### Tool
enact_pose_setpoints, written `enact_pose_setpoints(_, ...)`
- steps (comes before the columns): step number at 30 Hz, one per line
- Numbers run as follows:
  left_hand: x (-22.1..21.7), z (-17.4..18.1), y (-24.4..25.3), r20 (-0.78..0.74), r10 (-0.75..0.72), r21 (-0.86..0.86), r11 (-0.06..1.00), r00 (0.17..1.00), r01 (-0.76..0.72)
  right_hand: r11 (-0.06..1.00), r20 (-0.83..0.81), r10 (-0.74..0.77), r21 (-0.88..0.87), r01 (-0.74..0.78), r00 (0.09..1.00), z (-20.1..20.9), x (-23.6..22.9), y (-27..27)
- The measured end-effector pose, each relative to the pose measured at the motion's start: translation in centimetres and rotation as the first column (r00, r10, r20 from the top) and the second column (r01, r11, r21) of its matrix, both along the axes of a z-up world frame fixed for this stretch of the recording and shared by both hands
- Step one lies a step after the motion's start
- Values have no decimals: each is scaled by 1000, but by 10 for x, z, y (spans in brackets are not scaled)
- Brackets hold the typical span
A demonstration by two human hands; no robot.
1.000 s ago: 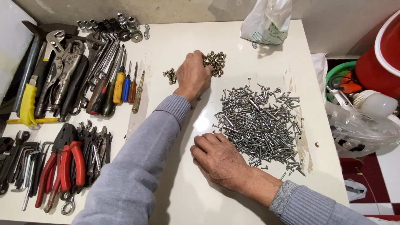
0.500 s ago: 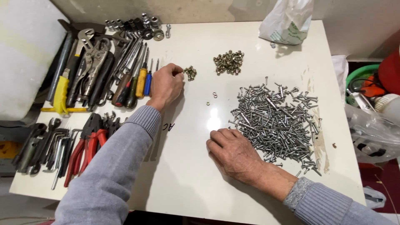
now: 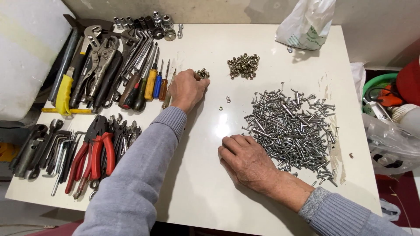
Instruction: Sorting a mixture of screws and small metal washers into separate piles and then into a plastic bag on a workbench.
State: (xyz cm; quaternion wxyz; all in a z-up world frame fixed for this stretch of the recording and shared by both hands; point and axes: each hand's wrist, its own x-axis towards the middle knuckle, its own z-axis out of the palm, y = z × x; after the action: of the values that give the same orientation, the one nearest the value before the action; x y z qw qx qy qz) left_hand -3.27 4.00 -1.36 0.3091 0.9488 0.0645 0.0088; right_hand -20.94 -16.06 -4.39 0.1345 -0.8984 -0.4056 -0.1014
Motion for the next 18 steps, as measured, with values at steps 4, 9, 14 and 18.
enact_pose_setpoints(4, 13, -18, 5, -53, 27, -37, 999, 998, -29, 1000, 14, -26, 17, 26, 1000, -1, -1, 1)
enact_pose_setpoints(9, 16, -27, 11, -35, -20, -64, 998, 999, 18, 1000, 23, -1, 27, 1, 1000, -3, 0, -1)
enact_pose_setpoints(14, 11, -26, 10, -19, -101, -79, 992, 995, 99, 1000, 33, 9, 25, -9, 999, -1, -1, -1)
enact_pose_setpoints(18, -3, -9, 7, 12, -164, -64, 984, 986, 164, 1000, 33, 10, 24, -11, 999, -3, -1, -2)
